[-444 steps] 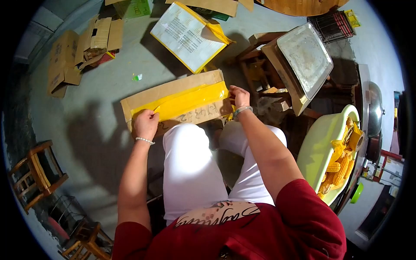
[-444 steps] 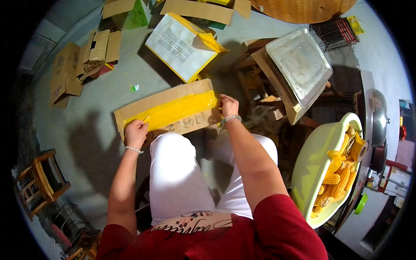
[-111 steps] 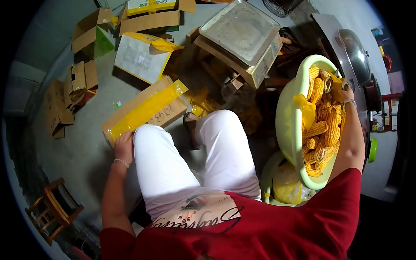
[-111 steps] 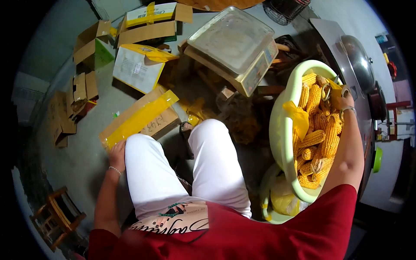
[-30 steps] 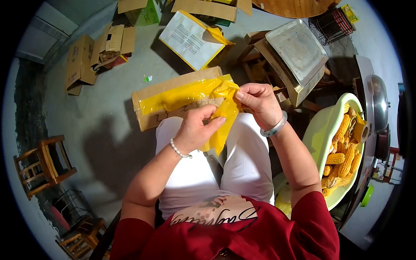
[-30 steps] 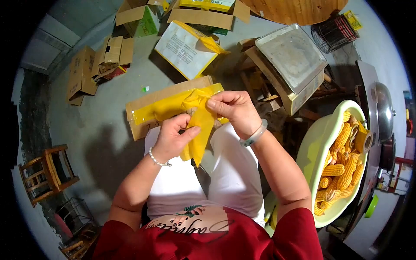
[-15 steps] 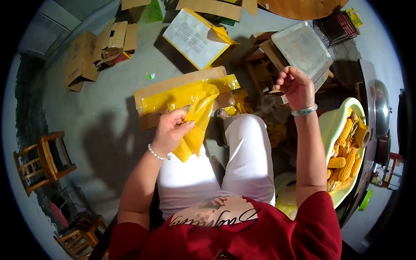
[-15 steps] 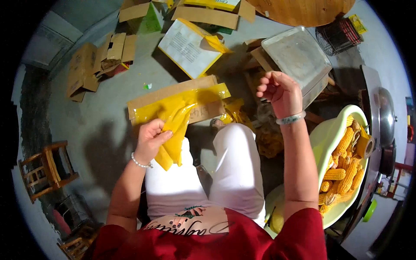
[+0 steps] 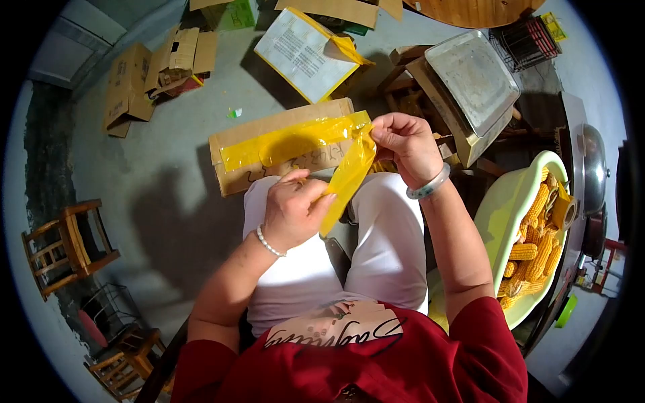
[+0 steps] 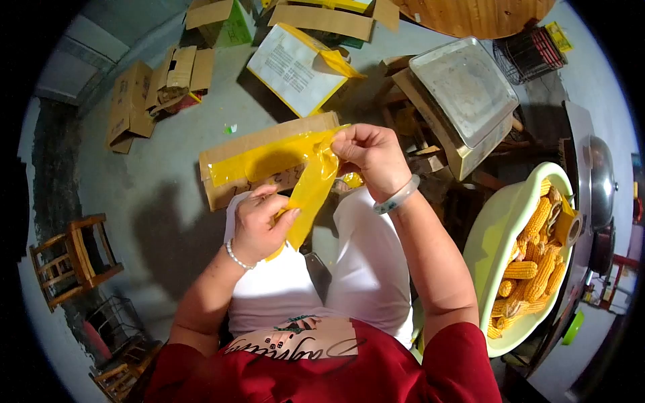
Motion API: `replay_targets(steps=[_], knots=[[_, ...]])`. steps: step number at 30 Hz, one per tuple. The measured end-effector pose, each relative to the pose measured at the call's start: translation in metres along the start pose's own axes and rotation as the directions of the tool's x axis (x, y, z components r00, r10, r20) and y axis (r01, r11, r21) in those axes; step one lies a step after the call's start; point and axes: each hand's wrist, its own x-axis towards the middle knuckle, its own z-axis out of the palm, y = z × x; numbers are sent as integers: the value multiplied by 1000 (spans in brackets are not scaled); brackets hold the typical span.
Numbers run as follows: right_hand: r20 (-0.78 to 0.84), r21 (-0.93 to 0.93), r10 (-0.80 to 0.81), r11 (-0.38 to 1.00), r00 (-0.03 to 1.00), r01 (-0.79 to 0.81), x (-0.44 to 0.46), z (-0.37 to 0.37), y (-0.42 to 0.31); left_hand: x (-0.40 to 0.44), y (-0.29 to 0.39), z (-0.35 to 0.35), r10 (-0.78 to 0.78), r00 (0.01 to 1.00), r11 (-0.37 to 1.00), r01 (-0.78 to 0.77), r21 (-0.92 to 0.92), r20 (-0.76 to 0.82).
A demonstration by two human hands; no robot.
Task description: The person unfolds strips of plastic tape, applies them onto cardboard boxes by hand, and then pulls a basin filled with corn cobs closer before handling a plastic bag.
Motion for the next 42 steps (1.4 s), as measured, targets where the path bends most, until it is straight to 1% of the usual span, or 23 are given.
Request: replay_targets(steps=[3, 6, 7, 9, 13, 15, 17, 18, 21, 22, 23, 24, 25, 26, 27, 30, 31, 33, 34, 36, 37, 39, 42], knots=[[-99, 134, -29, 990, 995, 42, 2, 2, 3, -4, 3, 6, 38, 999, 996, -37, 85, -17], [-139, 217, -55, 972, 989, 84, 6, 2, 10, -7, 6, 9, 5, 999, 1000, -4, 23, -46], [-131, 235, -83, 965, 988, 112, 8, 1, 9, -8, 5, 8, -111, 994, 987, 108, -117, -21], [-73, 207, -118, 970, 990, 131, 9, 1, 5, -14, 2, 8, -319, 944, 865, 328, -379, 87], [-82, 154, -109, 981, 991, 121, 8, 10, 4, 0, -6, -6, -317, 922, 530, 365, -765, 220], [-131, 170, -85, 980, 988, 107, 9, 11, 6, 4, -9, -5, -367, 893, 468, 420, -777, 262], [-173, 251, -69, 962, 983, 111, 13, 5, 0, 7, -8, -15, -366, 800, 438, 599, -670, 475], [-153, 275, -73, 955, 986, 113, 17, -3, 1, 6, -5, -13, -365, 801, 363, 592, -719, 475], [-127, 263, -96, 957, 987, 127, 23, -23, -3, 0, -11, 0, -499, 780, 407, 595, -692, 377], [-169, 162, -130, 974, 977, 157, 20, -24, -4, 1, -8, 2, -504, 815, 560, 561, -610, 286], [-203, 58, -170, 981, 964, 185, 18, -23, -8, 4, -7, 0, -439, 870, 751, 492, -441, 223], [-113, -92, -302, 952, 946, 293, 18, -19, -10, 6, -4, -2, -358, 915, 887, 395, -240, 185], [-9, -228, -412, 888, 911, 400, 18, -13, -11, 8, 0, -4, -265, 948, 962, 273, -24, 175], [112, -345, -503, 789, 857, 508, 17, -9, -16, 12, 3, -2, -155, 981, 988, 156, 3, 120], [275, -469, -466, 698, 841, 540, 11, -4, -29, 14, 2, 0, -129, 982, 991, 125, 37, 138], [771, -513, -323, 196, 549, 836, 12, 16, -56, 17, -1, 3, -69, 981, 992, 49, 116, 181], [796, -535, -229, 168, 561, 828, 11, 23, -54, 19, 0, 2, -76, 979, 990, 52, 128, 189], [702, -708, 139, 44, 698, 704, 14, 31, -51, 24, 4, -3, -89, 976, 987, 59, 152, 198], [704, -705, 125, 4, 699, 709, 18, 28, -42, 26, 4, -5, -72, 971, 992, 46, 121, 228], [683, -729, 179, 230, 708, 645, 23, 19, -37, 24, -2, -13, -45, 958, 998, 28, 64, 283], [675, -728, 208, 340, 707, 595, 24, 13, -34, 20, -6, -15, -119, 946, 990, 137, -39, 303], [669, -715, 146, 392, 728, 578, 25, 1, -29, 14, -15, -21, -242, 898, 910, 342, -236, 368], [642, -707, 46, 421, 766, 567, 25, -25, -25, 8, -27, -37, -320, 881, 864, 423, -274, 349]])
